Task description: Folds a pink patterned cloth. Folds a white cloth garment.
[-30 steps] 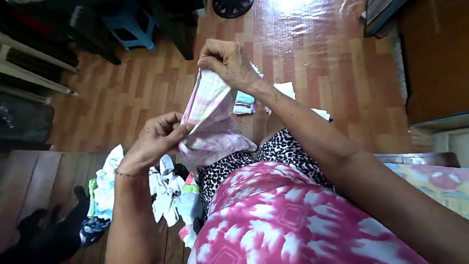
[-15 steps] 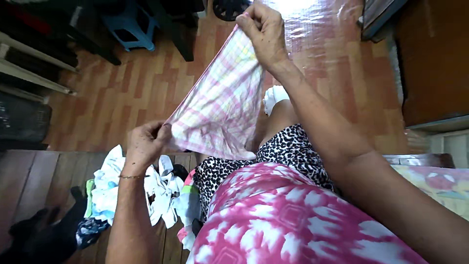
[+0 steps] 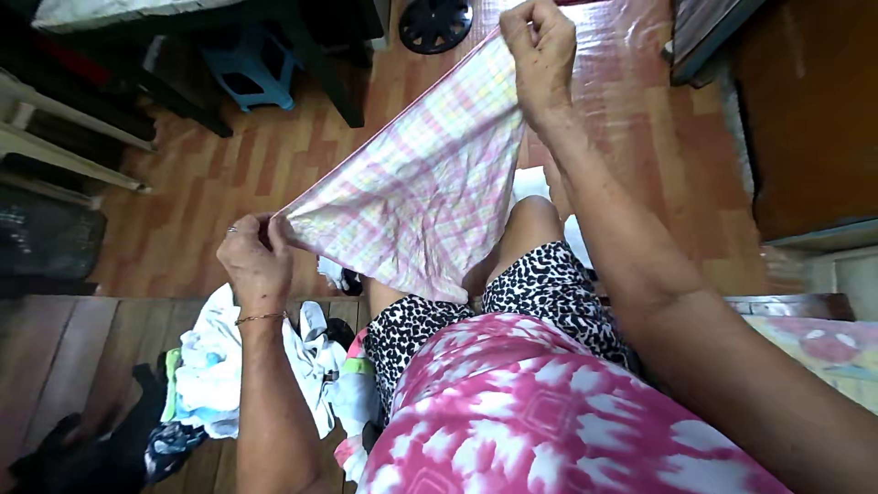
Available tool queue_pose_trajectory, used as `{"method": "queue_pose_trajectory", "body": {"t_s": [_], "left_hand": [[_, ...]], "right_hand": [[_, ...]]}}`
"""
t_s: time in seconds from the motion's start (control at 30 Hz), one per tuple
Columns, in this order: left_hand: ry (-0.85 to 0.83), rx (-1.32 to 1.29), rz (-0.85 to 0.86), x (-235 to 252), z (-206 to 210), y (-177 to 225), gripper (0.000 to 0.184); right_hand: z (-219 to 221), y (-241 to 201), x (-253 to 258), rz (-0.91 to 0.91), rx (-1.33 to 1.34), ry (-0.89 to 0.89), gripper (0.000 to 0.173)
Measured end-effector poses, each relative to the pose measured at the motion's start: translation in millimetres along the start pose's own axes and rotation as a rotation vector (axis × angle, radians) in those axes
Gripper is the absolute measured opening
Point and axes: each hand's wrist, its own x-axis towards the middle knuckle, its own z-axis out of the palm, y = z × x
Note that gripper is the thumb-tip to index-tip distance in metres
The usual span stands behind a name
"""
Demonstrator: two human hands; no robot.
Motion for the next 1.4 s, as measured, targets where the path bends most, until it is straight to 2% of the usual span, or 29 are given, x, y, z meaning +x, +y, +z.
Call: {"method": "queue_pose_trajectory", "body": {"t_s": [0.03,0.1,0.13,0.2,0.27,0.37,0.47,0.53,0.57,0.63,0.7,0.73,0.77,0.83,0.9,0.97,1.07,1.13,1.27,1.4], "left_hand": [[0.038,-0.183,-0.071,7.8,2.0,-0.1,0.034],[0.13,-0.728,-0.291,22.8,8.4,7.1,0.016],[0.181,-0.946,-0.394,26.9,9.7,11.5,0.012],[0.281,-1.081,-0.475,32.8,9.6,9.8,0.016],[0.408,-0.973,-0.481,42.4,11.5,8.2,0.008],[0.485,-0.824,-0.393,50.0,22.4,13.2,0.009],[0.358,-0.724,-0.301,62.7,23.7,17.8,0.021],[0.228,-0.664,-0.223,71.3,21.1,42.5,0.029],[0.162,-0.645,-0.132,75.1,22.6,60.1,0.033],[0.063,-0.653,0.133,83.3,33.6,95.4,0.031],[0.027,-0.677,0.319,91.3,47.7,124.4,0.028],[0.028,-0.683,0.355,93.9,52.0,131.8,0.028],[0.037,-0.664,0.352,95.4,53.2,133.8,0.029],[-0.009,-0.562,0.299,91.9,46.4,125.9,0.029],[-0.173,-0.477,0.272,80.1,32.5,111.3,0.03],[-0.388,-0.466,0.254,64.8,18.6,97.7,0.027],[-0.682,-0.604,0.212,48.2,8.2,82.3,0.012],[-0.79,-0.652,0.212,39.5,10.9,76.2,0.008],[-0.792,-0.74,0.115,23.2,19.4,55.6,0.011],[-0.485,-0.571,0.048,25.4,35.5,32.7,0.019]], "right_hand": [[-3.8,-0.1,3.4,0.001,-0.014,0.004,0.024],[-7.2,0.1,5.0,-0.015,-0.03,-0.012,0.024],[-7.9,0.1,2.3,-0.029,-0.043,-0.034,0.026],[-9.4,1.8,-4.8,-0.056,-0.091,-0.072,0.027],[-11.6,9.1,-10.4,-0.037,-0.097,-0.045,0.025],[-10.9,16.7,-23.4,0.132,-0.141,-0.002,0.026],[-17.8,16.3,-33.3,0.263,-0.434,-0.14,0.035],[-14.7,-0.3,-41.8,0.144,-0.582,-0.249,0.037],[-7.6,-12.8,-46.7,0.038,-0.541,-0.284,0.044],[21.8,-44.8,-59.6,-0.153,-0.251,-0.36,0.059],[58.7,-67.1,-70.2,-0.221,0.112,-0.486,0.055],[69.3,-75.9,-70.7,-0.176,0.223,-0.556,0.044],[75.6,-80.6,-67.3,-0.131,0.297,-0.594,0.032],[80.1,-74.6,-54.4,-0.148,0.331,-0.573,0.022],[74.1,-62.2,-39.9,-0.214,0.238,-0.504,0.022],[64.1,-50.9,-27.9,-0.199,0.165,-0.422,0.023],[55.9,-43.3,-19.2,-0.13,0.129,-0.386,0.023],[58.7,-44.3,-19.9,-0.092,0.151,-0.353,0.023],[52.3,-27.2,-7.9,0.047,0.187,-0.158,0.021],[33.0,13.5,5.9,0.082,0.138,0.005,0.022]]}}
